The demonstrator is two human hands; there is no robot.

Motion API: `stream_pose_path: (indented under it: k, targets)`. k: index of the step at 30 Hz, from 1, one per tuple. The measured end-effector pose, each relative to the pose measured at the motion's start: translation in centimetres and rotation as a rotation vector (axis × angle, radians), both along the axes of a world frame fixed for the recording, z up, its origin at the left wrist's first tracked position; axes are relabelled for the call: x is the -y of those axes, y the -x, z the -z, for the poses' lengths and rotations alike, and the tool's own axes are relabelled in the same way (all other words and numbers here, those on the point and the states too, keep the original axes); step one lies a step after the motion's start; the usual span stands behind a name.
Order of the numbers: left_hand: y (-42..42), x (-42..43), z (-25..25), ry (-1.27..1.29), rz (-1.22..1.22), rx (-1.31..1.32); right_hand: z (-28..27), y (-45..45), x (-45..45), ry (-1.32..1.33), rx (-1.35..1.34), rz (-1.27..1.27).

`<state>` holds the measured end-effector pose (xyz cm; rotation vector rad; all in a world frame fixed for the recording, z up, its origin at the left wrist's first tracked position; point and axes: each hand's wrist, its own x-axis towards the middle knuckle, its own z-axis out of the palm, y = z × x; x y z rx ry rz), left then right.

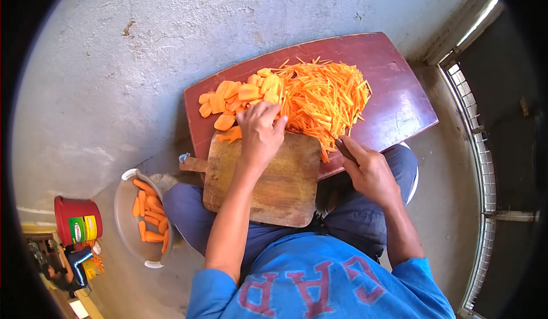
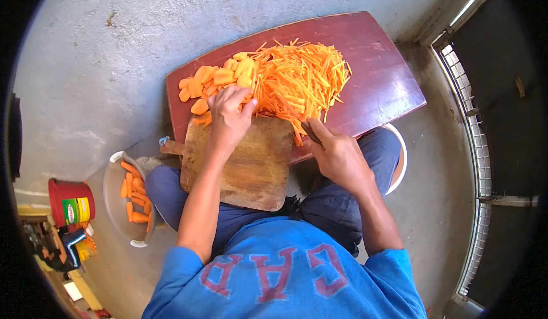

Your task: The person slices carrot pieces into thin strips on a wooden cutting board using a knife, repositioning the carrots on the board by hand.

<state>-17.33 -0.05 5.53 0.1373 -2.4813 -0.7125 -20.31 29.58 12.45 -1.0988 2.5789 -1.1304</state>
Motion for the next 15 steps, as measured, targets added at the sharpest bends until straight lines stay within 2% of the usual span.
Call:
stream_pose_path:
  k: [1,4,7,10,15]
  targets:
    - [-1.1,-0.3,-0.1,-0.015,-0.015,0.025,0.4,0.1,0.0,0.067,0.020,0.012]
    - [-3.6,-0.9,0.4,0.009,-0.008,0.118,-0.2,0.8,0.5,0.030,0.148,-0.039]
    - [-3.6,-1.0,1.4,0.058,-0.007,0.158,-1.6,2.4,2.4,-0.100,0.183,-0.132]
    - [-2.1,-1.3,1.4,0.112,0.001,0.240,0.4,4.9,3.7,-0.135,0.055,-0.174]
    - [2.8,-1.3,1.7,0.109,0.069,0.387,1.5,5.9,4.1,-0.161,0.019,-0.087]
